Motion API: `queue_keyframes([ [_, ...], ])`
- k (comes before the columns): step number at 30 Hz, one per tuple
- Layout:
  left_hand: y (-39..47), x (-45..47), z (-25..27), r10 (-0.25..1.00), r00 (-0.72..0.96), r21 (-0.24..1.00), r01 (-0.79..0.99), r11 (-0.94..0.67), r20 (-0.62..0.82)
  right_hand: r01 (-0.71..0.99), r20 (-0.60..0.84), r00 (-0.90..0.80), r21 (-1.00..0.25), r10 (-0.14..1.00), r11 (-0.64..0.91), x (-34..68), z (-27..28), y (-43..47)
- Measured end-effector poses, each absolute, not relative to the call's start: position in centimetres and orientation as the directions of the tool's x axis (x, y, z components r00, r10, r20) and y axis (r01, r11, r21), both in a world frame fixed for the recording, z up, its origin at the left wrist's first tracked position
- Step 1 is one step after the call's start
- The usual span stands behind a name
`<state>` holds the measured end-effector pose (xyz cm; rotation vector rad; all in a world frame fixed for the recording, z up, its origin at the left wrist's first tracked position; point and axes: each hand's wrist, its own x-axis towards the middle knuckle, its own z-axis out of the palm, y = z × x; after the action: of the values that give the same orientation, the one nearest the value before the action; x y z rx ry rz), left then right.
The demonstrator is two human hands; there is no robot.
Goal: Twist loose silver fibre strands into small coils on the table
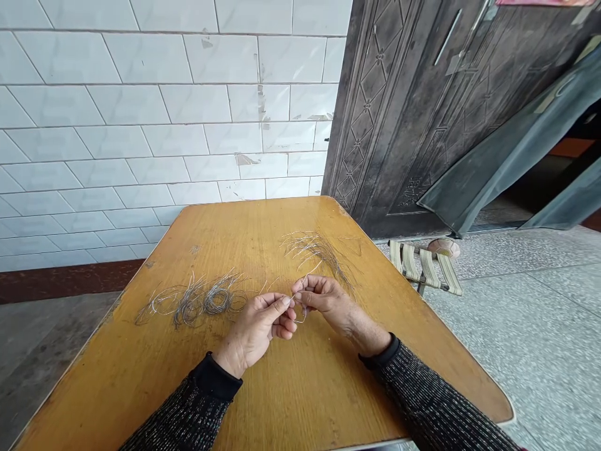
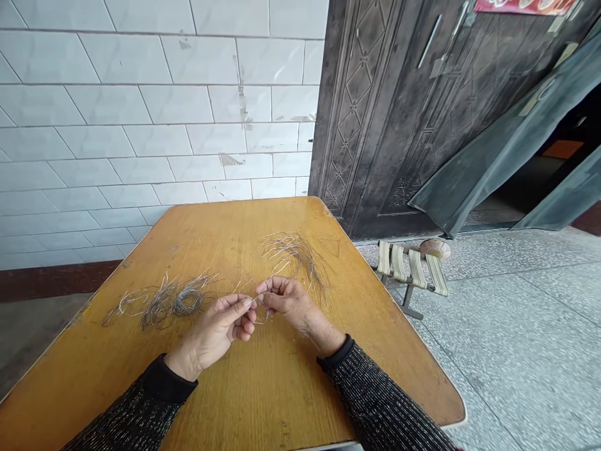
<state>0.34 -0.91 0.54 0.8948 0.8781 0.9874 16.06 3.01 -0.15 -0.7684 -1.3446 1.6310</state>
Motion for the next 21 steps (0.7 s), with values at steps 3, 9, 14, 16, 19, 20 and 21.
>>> queue_keyframes([
  [3, -0.8, 0.1, 0.4, 0.918, 0.334, 0.912, -0.268, 0.31, -0.214, -0.21, 0.055, -0.472, -0.976, 0.88, -0.052, 16.0, -0.1, 2.9],
  [9, -0.7, 0.0, 0.2, 0.921, 0.31, 0.917, -0.241, 0.317, -0.237, -0.252, 0.095, -0.438, -0.968, 0.894, -0.021, 16.0, 0.3, 2.9],
  [14, -1.2, 0.5, 0.5, 0.928, 0.287, 0.913, -0.259, 0.314, -0.238, -0.325, 0.145, -0.362, -0.945, 0.921, 0.021, 15.7, 0.3, 2.9],
  [16, -1.3, 0.7, 0.6, 0.933, 0.269, 0.912, -0.267, 0.311, -0.239, -0.335, 0.171, -0.336, -0.941, 0.926, 0.053, 15.5, 0.0, 2.9],
  [19, -1.4, 1.0, 0.6, 0.941, 0.241, 0.915, -0.269, 0.301, -0.238, -0.313, 0.215, -0.267, -0.941, 0.939, 0.126, 15.2, -0.4, 2.9],
  [20, -1.4, 1.0, 0.5, 0.943, 0.234, 0.915, -0.272, 0.299, -0.238, -0.302, 0.229, -0.244, -0.941, 0.942, 0.151, 15.1, -0.5, 2.9],
  [21, -1.4, 1.1, 0.5, 0.944, 0.229, 0.913, -0.277, 0.298, -0.239, -0.295, 0.238, -0.227, -0.941, 0.944, 0.166, 14.9, -0.6, 2.9],
])
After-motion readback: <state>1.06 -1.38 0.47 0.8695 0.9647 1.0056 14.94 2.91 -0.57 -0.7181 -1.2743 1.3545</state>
